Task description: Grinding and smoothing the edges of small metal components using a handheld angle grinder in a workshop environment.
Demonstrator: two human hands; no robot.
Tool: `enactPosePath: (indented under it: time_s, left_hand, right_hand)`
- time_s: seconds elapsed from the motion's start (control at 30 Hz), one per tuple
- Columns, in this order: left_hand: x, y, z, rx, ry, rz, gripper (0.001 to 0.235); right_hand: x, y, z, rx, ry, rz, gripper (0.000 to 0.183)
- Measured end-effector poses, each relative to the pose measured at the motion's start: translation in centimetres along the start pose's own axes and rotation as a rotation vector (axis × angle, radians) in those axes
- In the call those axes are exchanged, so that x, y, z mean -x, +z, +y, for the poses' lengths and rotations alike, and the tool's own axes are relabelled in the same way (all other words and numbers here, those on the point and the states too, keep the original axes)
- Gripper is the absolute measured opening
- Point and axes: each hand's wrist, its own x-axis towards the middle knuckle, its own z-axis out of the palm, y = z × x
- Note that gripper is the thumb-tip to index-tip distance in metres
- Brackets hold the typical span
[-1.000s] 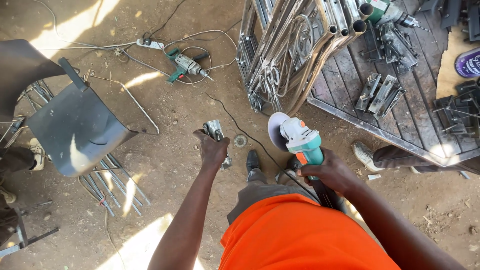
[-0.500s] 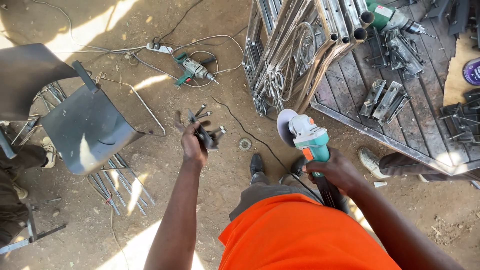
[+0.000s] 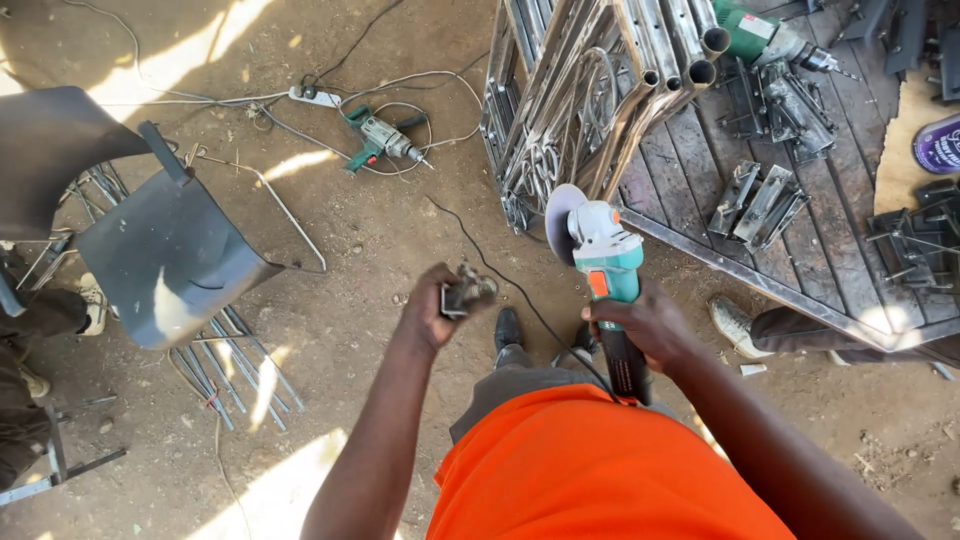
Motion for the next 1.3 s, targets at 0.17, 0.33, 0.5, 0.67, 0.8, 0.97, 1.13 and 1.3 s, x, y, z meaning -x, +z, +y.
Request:
enactPosePath:
  time_s: [0.17, 0.33, 0.5, 0.67, 0.8, 0.97, 1.13, 1.3]
  left_hand:
    - [-6.4, -4.2, -5.3, -0.181, -0.061, 0.098, 0.033]
    - [-9.7, -6.4, -8.0, -0.275, 0.054, 0.195, 0.039]
    - [-4.1, -6.0, -5.7, -0.590, -0.077, 0.249, 0.038]
    - [-1.1, -7.2, -6.4, -0.814, -0.178, 0.324, 0.065]
    - [0.2, -8.7, -5.6, -0.963, -0.255, 0.263, 0.103]
    - [3.3, -11.6, -6.0, -1.042, -0.410, 0.163, 0.112]
    - [-1.6, -20.6, -7.9, -1.078, -0.377, 0.064, 0.115]
    - [-2.6, -25.9, -4.8, -0.870, -0.124, 0.175, 0.120]
  right_hand:
    - [-0.4, 0.5, 0.7, -0.030, -0.049, -0.037, 0.024]
    - [-1.2, 0.2, 2.6, -0.013, -0.046, -0.069, 0.024]
    - [-1.6, -0.5, 3.6, -0.017, -0.011, -0.090, 0.031]
    - [-1.6, -1.7, 4.0, -0.014, 0.021, -0.081, 0.033]
    - [-1.2, -1.1, 2.9, -0.019, 0.035, -0.065, 0.028]
    - [-0.9, -0.9, 2.6, -0.021, 0.055, -0.054, 0.027]
    - [-0.7, -1.0, 2.8, -0.051, 0.064, -0.007, 0.032]
    - [-0.7, -1.3, 3.2, -0.047, 0.107, 0.017, 0.033]
